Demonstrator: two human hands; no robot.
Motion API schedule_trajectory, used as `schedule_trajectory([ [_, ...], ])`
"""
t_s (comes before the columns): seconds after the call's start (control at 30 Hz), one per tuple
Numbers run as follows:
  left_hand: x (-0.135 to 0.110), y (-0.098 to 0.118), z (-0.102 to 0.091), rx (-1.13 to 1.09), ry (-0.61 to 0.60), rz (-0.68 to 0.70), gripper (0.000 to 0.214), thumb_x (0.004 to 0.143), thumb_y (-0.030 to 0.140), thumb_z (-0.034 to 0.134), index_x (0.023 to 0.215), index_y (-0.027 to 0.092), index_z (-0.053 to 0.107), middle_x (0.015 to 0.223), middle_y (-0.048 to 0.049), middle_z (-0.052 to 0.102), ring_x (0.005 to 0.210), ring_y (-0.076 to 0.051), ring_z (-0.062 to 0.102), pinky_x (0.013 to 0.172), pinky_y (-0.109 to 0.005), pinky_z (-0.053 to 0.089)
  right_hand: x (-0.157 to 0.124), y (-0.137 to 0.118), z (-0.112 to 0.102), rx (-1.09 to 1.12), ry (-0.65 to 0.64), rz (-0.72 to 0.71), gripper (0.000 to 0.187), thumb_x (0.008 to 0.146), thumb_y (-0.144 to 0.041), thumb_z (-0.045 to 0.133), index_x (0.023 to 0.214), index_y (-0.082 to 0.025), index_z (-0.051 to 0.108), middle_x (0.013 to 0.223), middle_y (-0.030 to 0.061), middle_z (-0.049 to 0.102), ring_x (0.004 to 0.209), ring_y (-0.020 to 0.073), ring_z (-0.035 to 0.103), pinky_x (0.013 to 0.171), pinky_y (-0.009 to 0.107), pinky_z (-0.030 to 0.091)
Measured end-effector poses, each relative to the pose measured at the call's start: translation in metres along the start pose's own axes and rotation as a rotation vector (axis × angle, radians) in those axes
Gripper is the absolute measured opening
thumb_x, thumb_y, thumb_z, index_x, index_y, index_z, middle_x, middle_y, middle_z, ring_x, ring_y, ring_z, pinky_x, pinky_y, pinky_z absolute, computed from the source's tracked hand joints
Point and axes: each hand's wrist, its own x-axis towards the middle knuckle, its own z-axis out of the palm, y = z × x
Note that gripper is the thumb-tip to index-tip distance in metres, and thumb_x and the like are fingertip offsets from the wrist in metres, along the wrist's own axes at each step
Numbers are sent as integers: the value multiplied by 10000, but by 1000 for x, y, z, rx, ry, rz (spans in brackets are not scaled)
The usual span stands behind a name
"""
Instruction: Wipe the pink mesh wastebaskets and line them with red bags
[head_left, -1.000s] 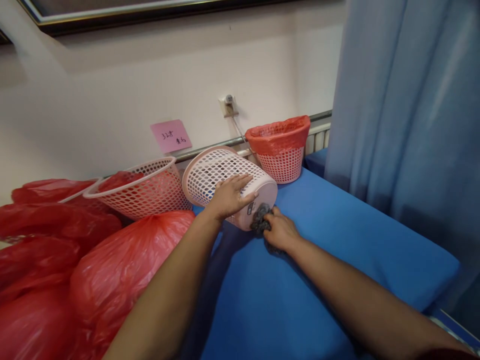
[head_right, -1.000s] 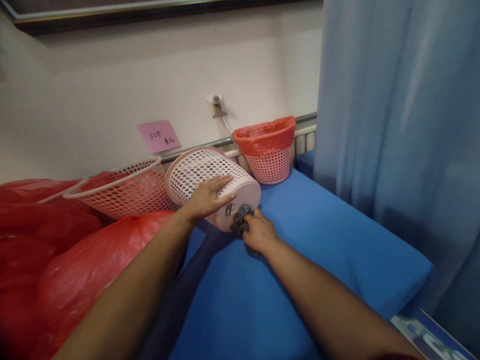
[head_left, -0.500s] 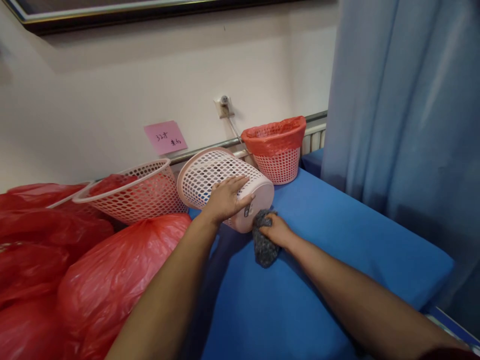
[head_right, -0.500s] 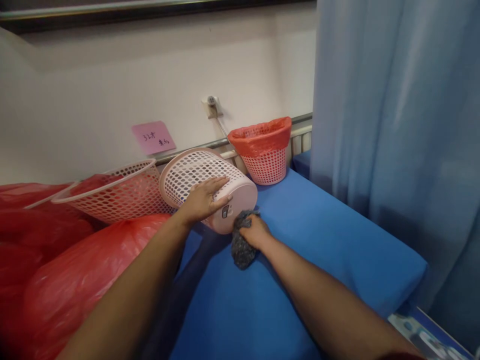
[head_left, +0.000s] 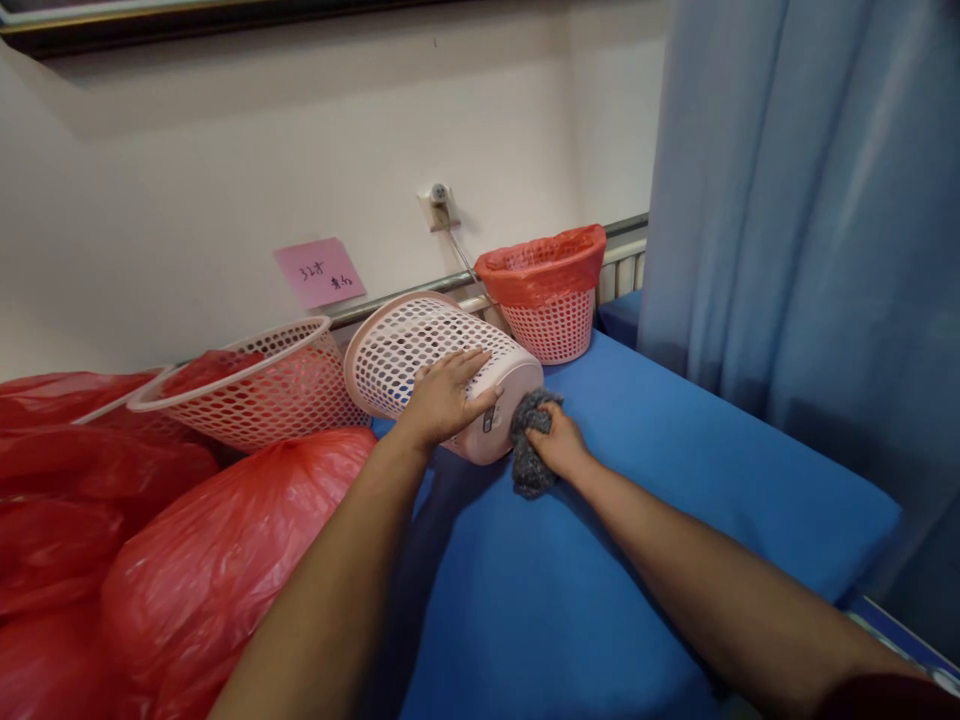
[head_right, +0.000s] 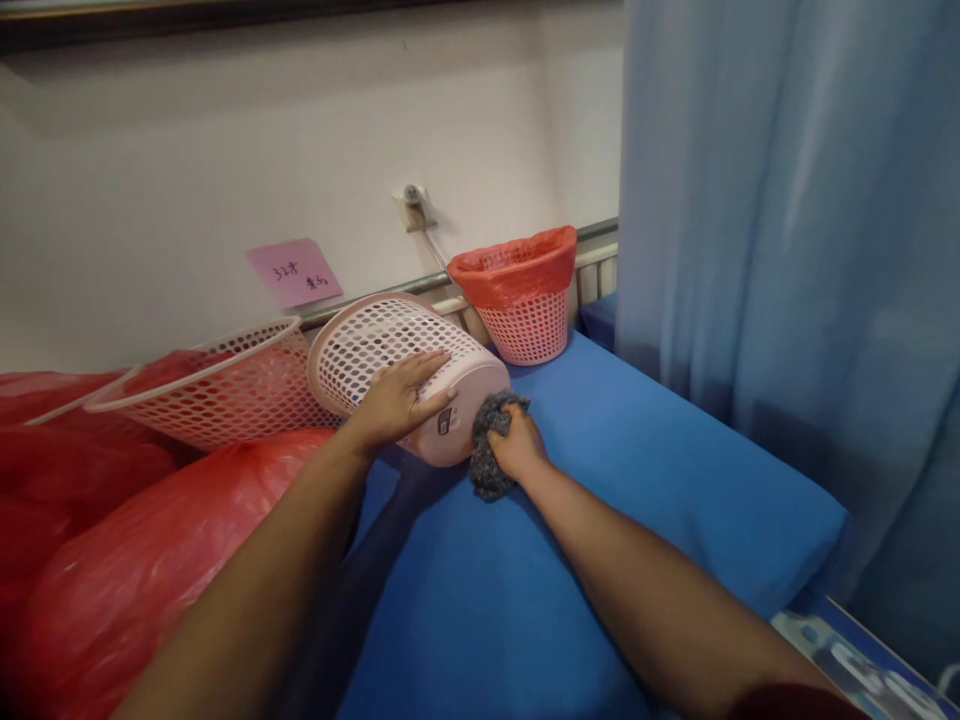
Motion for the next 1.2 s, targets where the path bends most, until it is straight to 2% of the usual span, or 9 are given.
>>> schedule_trajectory([
  [0.1,-1,0,0,-5,-2,0,637,897,558,557,1457,257,520,1541,-55,507,1439,-326,427,1176,-541,321,1,0,-1,-6,-17,7,354,683,-190,696,1035,-216,678,903,28,722,842,220,686,870,377,554],
  [0.27,-2,0,1,8,10,13,620,923,573,512,1459,262,518,1551,-56,494,1442,-308,426,1174,-515,325,15,-7,-15,-17,126,-167,493,800,-275,642,1288,-229,590,1259,91,638,1170,234,604,1060,395,457],
  [0.43,-1,-3,3,15,-2,0,576,988,575,371,1478,295,485,1559,-37,485,1458,-298,401,1176,-546,291,10,-1,-10,-144,-25,-49,320,677,-169,727,993,-207,699,888,56,705,874,262,679,889,425,544],
  [0.5,-2,-4,4,16,-9,7,568,1002,570,334,1484,305,473,1560,-30,484,1464,-288,393,1178,-545,284,8,-5,-11,-138,-12,-42,313,698,-182,719,1009,-209,697,900,52,700,877,256,678,898,426,543],
  [0.7,-2,-5,4,27,-1,11,589,997,575,342,1478,270,490,1555,-40,491,1453,-283,409,1186,-507,293,5,-29,-22,30,76,-503,469,850,-275,635,1316,-287,583,1260,70,580,1195,221,591,1080,382,452],
  [0.87,-1,-2,3,22,-6,-7,565,986,563,383,1471,296,495,1549,-35,498,1451,-292,412,1179,-532,298,7,-24,-18,-98,81,-156,439,805,-236,668,1241,-226,619,1114,79,627,1098,256,614,1043,454,474],
  [0.93,-1,-2,2,21,-10,-14,552,993,546,374,1470,298,495,1549,-35,498,1450,-291,414,1180,-535,297,1,-26,-18,-93,83,-201,467,826,-255,657,1288,-223,596,1152,94,611,1124,265,602,1051,466,467],
  [1.07,-2,-3,2,12,-18,4,532,1026,476,290,1477,278,490,1556,-32,490,1460,-266,401,1197,-505,288,-10,-38,-17,-29,-17,-575,505,895,-282,598,1396,-269,535,1315,105,524,1262,257,539,1105,418,438],
  [1.2,0,-3,3,12,-17,2,529,1033,468,266,1477,285,489,1554,-24,493,1455,-273,402,1193,-526,287,-2,-38,-20,-62,95,-316,485,876,-260,601,1356,-189,575,1195,135,566,1170,296,589,1079,477,453],
])
